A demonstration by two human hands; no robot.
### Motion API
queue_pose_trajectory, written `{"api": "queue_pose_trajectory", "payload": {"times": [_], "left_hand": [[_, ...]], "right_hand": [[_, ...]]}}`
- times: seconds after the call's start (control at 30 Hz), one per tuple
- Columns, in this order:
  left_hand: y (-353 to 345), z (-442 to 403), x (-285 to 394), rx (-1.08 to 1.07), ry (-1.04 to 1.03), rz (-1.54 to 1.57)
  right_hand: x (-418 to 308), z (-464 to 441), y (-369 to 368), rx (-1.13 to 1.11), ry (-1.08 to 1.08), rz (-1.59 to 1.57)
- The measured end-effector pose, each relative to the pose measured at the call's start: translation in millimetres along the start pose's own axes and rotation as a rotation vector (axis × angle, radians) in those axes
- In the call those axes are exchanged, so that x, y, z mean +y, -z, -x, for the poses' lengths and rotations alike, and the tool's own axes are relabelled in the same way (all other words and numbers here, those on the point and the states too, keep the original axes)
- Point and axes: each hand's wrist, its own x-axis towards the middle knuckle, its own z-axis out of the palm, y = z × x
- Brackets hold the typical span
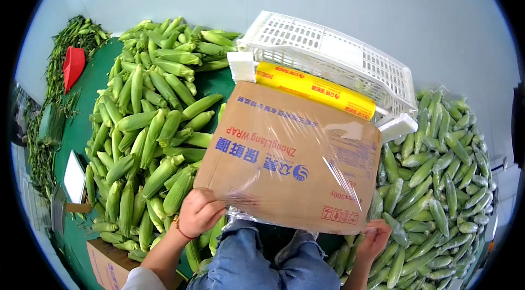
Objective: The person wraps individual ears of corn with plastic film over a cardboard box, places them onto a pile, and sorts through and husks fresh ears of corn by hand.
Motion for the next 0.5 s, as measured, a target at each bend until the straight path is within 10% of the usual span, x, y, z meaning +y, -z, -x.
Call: {"api": "queue_pose_trajectory", "payload": {"times": [0.2, 0.37, 0.43, 0.5], "left_hand": [[7, 39, -3, -0.153, -0.014, -0.167], [-15, 128, -5, -0.476, 0.242, -0.131], [-12, 166, -30, -0.417, 0.341, -0.196], [7, 168, -65, -0.207, 0.593, -0.516]], "right_hand": [[54, 22, -9, -0.5, -0.064, 0.336], [59, 21, -22, -0.446, -0.096, 0.379], [96, 28, -8, -0.505, 0.006, 0.376], [78, 14, -11, -0.714, -0.329, 0.432]]}}
